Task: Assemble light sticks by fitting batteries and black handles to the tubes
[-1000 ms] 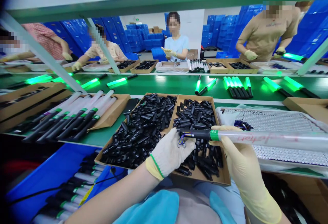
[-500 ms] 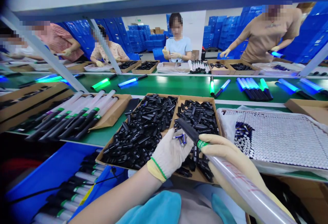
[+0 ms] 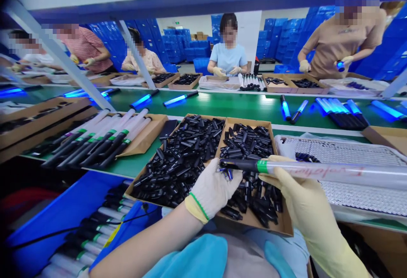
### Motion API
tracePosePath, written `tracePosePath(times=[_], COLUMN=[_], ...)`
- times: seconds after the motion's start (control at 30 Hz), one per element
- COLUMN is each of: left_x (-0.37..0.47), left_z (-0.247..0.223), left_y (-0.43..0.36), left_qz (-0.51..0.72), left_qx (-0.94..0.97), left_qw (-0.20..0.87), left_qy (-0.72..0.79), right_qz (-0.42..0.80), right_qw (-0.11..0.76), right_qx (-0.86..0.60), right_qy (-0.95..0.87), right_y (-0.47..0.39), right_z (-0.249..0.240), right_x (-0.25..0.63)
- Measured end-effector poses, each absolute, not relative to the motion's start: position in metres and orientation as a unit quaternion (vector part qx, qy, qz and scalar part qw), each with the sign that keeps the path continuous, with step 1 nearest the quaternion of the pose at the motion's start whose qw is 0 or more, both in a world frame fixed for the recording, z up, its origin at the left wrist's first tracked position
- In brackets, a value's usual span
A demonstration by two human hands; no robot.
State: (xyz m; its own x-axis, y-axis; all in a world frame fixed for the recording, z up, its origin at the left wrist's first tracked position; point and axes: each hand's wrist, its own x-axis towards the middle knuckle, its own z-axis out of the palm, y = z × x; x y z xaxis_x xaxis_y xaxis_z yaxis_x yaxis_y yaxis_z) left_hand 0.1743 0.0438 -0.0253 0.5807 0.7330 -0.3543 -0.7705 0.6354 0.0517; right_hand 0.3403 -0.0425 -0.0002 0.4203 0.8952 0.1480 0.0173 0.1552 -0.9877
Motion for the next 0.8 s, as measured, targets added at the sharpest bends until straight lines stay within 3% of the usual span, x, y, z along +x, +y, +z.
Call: tracePosePath(times=[0.1, 0.27, 0.5, 0.67, 0.8], left_x=[0.171, 0.168, 0.165, 0.166, 0.165], left_z=[-0.027, -0.021, -0.019, -0.024, -0.025], left_y=[0.044, 0.048, 0.053, 0.053, 0.052], left_qz=[0.406, 0.459, 0.482, 0.485, 0.486], left_qx=[-0.059, -0.102, -0.082, -0.106, -0.098], left_qw=[0.894, 0.848, 0.843, 0.831, 0.832], left_qy=[0.182, 0.243, 0.222, 0.251, 0.249], right_qz=[0.313, 0.278, 0.204, 0.253, 0.248], right_qw=[0.646, 0.402, 0.518, 0.433, 0.504], right_qx=[-0.536, -0.448, -0.538, -0.486, -0.560], right_qy=[-0.444, -0.748, -0.634, -0.715, -0.609], right_y=[-0.046, -0.056, -0.061, -0.060, -0.060], right_z=[0.005, 0.014, 0.008, 0.006, 0.011], right_x=[0.342, 0.341, 0.327, 0.338, 0.340])
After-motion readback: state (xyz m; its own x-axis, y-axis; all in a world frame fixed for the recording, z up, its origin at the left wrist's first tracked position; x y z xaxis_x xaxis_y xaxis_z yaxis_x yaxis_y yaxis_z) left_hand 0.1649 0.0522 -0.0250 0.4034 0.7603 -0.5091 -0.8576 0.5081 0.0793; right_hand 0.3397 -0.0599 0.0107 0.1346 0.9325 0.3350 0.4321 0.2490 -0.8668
